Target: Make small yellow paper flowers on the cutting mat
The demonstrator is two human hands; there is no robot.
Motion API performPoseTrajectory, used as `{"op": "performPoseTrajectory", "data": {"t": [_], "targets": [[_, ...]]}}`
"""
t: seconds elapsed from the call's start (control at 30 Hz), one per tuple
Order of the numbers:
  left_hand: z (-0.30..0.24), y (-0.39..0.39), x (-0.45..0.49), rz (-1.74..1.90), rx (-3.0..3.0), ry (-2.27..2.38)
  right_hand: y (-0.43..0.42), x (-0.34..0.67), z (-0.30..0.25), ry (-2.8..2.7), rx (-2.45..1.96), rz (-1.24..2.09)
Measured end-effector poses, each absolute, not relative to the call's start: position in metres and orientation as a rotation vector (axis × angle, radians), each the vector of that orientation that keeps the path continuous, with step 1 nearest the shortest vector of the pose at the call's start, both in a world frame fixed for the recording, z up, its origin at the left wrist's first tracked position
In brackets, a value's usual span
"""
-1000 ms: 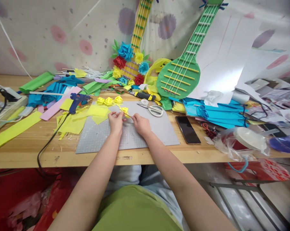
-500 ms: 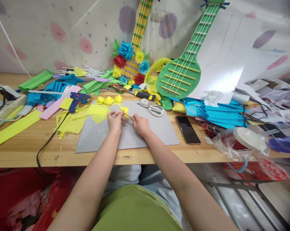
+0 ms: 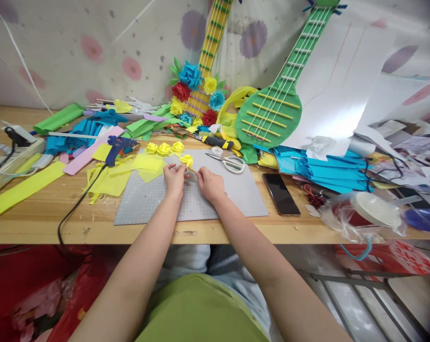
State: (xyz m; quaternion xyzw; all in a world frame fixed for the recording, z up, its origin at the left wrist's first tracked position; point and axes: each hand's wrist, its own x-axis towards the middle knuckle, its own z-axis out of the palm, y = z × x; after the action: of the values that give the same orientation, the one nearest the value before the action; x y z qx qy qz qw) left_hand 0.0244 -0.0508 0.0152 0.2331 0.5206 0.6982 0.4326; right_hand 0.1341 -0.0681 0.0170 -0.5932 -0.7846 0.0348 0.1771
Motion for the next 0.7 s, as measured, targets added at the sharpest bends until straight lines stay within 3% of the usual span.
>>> {"op": "performPoseTrajectory", "data": {"t": [0.7], "targets": [[0.022,-0.042,0.005,1.796,0.274,1.108,-0.069,0.141,0.021,-2.238,-1.632,0.091]]}}
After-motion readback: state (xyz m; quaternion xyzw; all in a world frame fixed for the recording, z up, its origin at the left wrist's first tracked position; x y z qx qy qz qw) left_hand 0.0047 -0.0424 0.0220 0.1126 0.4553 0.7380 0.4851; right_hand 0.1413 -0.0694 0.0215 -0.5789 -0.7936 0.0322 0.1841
